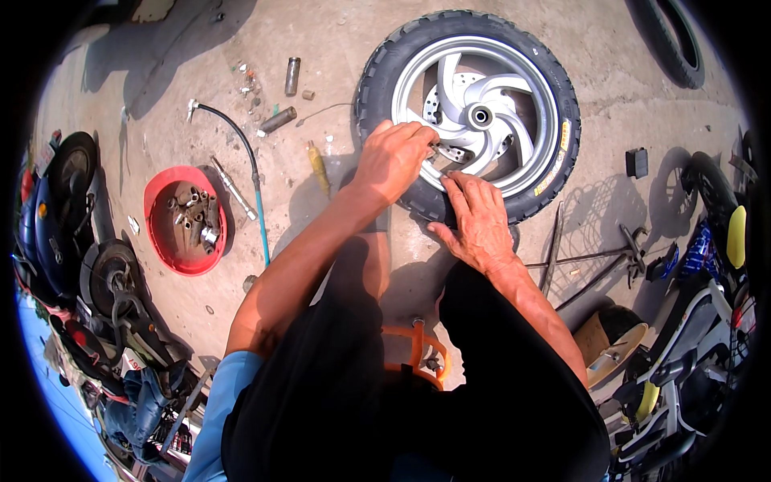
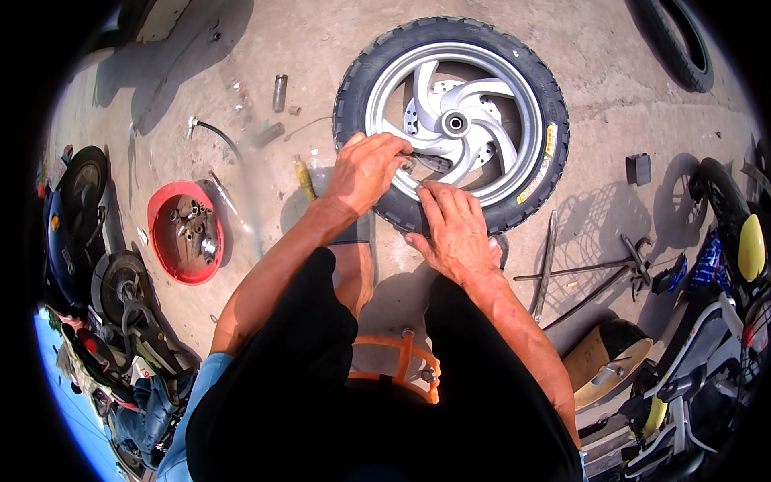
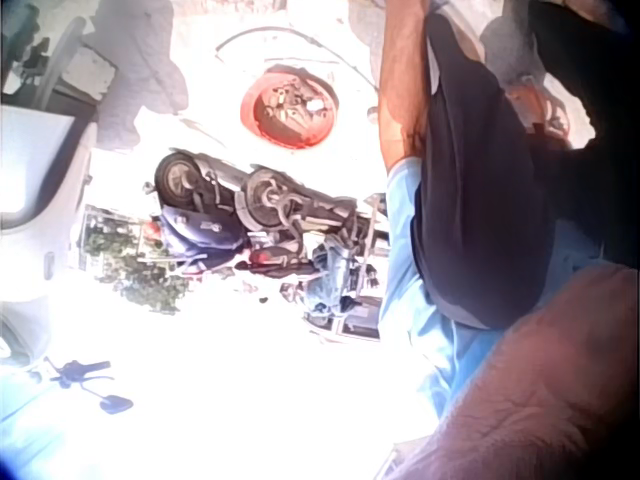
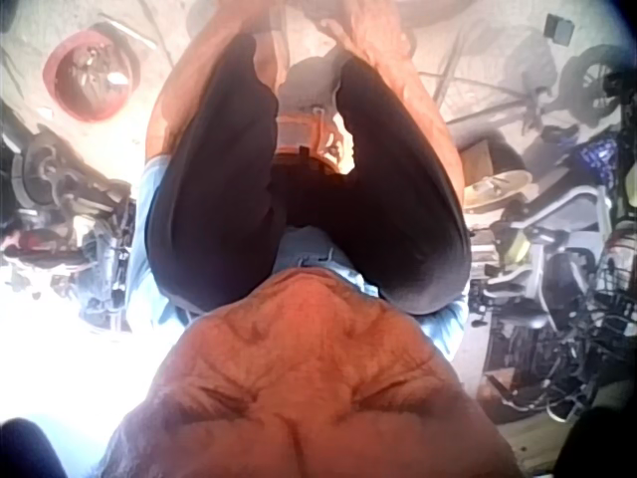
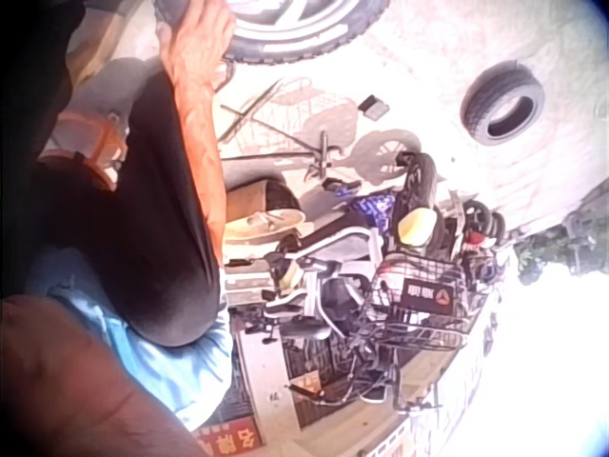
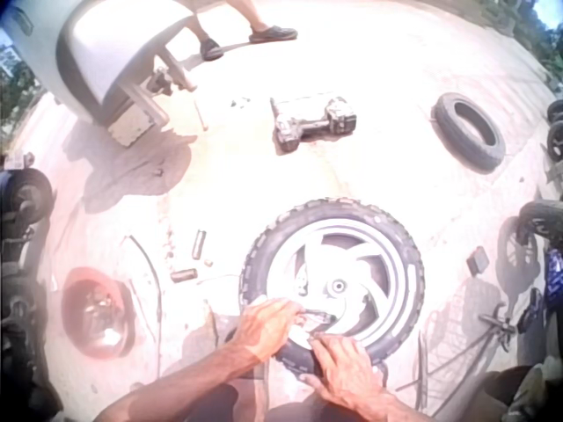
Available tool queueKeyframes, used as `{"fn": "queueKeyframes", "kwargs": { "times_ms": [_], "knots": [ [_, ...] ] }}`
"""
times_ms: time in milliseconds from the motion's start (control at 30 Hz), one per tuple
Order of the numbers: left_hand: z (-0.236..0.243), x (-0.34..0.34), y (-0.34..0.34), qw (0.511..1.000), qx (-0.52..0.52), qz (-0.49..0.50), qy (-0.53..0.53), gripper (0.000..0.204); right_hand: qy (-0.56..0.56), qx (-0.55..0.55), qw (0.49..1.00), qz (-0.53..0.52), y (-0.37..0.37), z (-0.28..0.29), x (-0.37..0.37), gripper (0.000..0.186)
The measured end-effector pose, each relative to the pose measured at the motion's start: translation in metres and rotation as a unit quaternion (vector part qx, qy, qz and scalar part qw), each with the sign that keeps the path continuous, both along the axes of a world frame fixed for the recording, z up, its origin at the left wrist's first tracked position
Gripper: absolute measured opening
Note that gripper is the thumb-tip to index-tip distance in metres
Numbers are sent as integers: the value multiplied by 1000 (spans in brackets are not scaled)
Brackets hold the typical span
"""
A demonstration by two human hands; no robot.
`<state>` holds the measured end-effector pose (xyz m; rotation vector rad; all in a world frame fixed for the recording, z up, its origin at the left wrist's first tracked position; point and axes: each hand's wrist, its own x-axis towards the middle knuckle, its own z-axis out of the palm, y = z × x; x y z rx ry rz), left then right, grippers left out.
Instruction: The person unpacks a new scooter tire from its plastic wrapping and places it onto a metal rim. Using tire levers, they pry the tire bead over the rim edge to secure it. Finally, they attach an air hose to the valve stem to inflate the tire.
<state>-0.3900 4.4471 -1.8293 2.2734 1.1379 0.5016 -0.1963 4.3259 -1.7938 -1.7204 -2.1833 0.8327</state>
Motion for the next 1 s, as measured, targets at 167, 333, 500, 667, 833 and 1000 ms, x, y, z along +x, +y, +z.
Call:
{"fn": "queueKeyframes", "kwargs": {
  "times_ms": [167, 333, 500, 667, 833, 1000],
  "knots": [
    [29, -19, 0, 995, -5, 77, -65, 20, 13, -13, 1000, -3, -1, 0, 1, 84],
    [-13, -122, -17, 924, -156, 342, 67, 26, 10, 5, 1000, -6, 0, 3, -4, 83],
    [-39, -153, -20, 908, -152, 350, 175, 41, 4, 7, 1000, 0, 2, 3, -4, 84],
    [28, -115, -6, 898, -229, 374, 27, 45, 0, -15, 1000, -10, -2, -1, 0, 85],
    [71, -84, 2, 904, -211, 314, -199, 40, -1, -20, 1000, 4, 2, 2, 0, 82],
    [87, -40, 14, 919, -292, 238, -119, 30, -4, -24, 1000, 4, 2, 2, -2, 82]
  ]
}}
